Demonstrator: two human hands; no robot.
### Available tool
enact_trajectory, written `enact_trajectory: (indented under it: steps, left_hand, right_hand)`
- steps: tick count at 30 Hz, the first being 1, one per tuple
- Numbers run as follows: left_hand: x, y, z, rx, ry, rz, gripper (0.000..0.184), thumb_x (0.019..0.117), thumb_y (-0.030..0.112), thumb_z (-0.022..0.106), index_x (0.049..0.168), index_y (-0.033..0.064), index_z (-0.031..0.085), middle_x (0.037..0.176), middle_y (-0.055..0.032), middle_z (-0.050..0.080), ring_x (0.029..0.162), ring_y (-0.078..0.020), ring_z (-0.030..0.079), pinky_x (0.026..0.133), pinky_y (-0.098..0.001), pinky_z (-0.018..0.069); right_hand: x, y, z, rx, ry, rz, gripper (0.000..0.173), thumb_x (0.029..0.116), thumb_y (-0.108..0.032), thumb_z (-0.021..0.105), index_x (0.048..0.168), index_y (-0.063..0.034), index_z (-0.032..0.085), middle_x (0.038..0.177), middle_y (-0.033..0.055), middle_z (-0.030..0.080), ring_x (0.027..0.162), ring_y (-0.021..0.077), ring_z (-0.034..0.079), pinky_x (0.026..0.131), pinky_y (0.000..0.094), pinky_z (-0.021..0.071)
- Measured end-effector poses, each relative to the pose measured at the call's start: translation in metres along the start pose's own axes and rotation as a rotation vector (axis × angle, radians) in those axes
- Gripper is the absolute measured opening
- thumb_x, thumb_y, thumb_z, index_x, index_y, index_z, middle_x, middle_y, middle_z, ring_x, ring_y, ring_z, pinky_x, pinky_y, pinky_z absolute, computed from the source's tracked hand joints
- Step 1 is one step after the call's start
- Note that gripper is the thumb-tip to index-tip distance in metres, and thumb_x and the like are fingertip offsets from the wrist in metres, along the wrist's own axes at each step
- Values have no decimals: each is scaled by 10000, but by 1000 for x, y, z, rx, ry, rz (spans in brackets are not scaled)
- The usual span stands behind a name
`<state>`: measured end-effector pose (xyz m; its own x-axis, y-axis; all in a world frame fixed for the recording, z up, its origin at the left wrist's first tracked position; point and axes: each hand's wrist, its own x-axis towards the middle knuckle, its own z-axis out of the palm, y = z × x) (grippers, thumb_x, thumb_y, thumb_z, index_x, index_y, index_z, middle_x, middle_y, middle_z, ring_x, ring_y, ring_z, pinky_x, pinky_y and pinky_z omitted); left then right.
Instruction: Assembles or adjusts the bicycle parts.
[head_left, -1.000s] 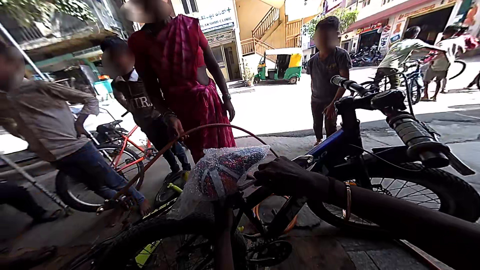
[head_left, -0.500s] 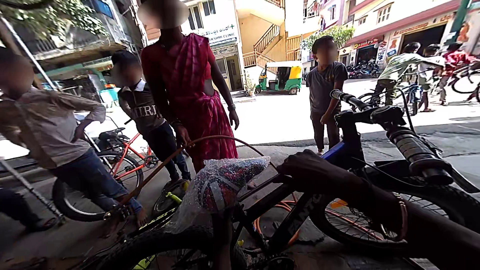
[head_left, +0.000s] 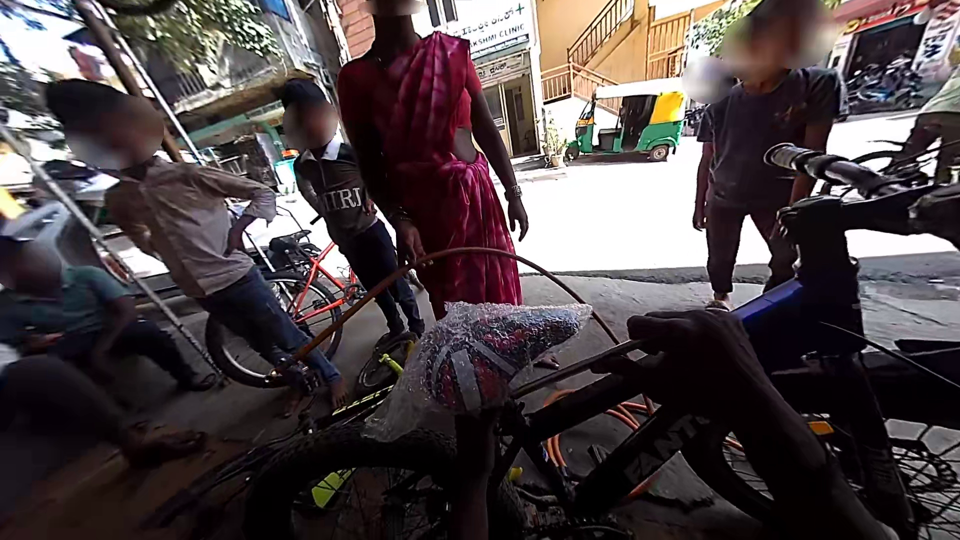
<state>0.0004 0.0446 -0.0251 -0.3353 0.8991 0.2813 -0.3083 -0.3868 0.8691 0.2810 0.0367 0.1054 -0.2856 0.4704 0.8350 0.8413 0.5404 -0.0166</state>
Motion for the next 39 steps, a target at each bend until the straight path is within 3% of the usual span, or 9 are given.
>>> enact_trajectory:
  steps: [5,8,11,14,17,23,27,32,39]
  left_hand:
    - [-4,13,-2,169,-35,-17,410,865,53,636,1231,-77,507,992,-64,626,865,-34,625,825,-208,542]
    - [-8,21,-4,150,-67,-4,175,883,58,627,1052,10,628,818,-29,663,702,-67,635,687,-247,561]
    - [-21,71,21,261,24,-158,100,959,23,588,1054,13,618,842,-57,599,725,-107,575,706,-277,519]
    - [-9,33,-6,341,-113,11,137,974,51,597,1085,-17,642,887,-72,662,787,-104,635,768,-288,550]
    - [-1,19,-15,287,-137,53,250,938,70,653,1173,-10,620,964,-85,659,838,-118,631,801,-299,542]
    - [-31,88,28,269,-18,-91,117,978,-53,558,1085,-42,604,875,-76,573,722,-91,521,696,-235,476]
    - [-5,21,-5,229,-118,59,119,958,35,566,1053,59,632,822,0,652,691,-56,623,669,-247,554]
    - [3,12,-5,128,-57,1,211,940,73,588,1149,51,593,891,-35,643,728,-103,619,697,-301,552]
    - [4,14,-9,85,-50,77,540,897,205,595,1348,-44,433,1092,-89,623,931,-71,639,843,-264,556]
  right_hand:
    - [-73,-13,47,128,172,290,468,773,-608,701,638,-169,607,573,-47,539,507,132,532,472,404,429]
    - [-108,-23,74,142,201,363,598,809,-692,671,598,-165,485,518,-54,410,454,124,407,456,381,337]
    - [-93,-26,47,67,-124,353,609,854,-729,596,599,-184,497,517,-34,414,480,174,456,480,430,372]
    - [-62,-26,21,36,-572,321,519,946,-643,586,790,-162,703,730,44,658,740,266,665,658,533,514]
    - [-39,-24,27,131,-762,205,440,1028,-552,509,936,-199,754,863,25,718,880,231,688,792,518,532]
    - [-54,-35,39,-2,-566,191,437,990,-568,570,814,-194,714,679,17,659,691,235,669,645,511,510]
    - [-74,-46,55,-35,-366,280,397,960,-551,596,776,-213,695,615,3,625,614,233,649,578,505,470]
    - [-134,-111,131,247,-63,589,635,983,-643,436,657,-130,621,532,19,521,523,231,570,529,493,443]
    - [-92,-77,62,199,-545,443,736,1012,-709,289,734,-111,616,635,75,580,661,273,631,637,506,476]
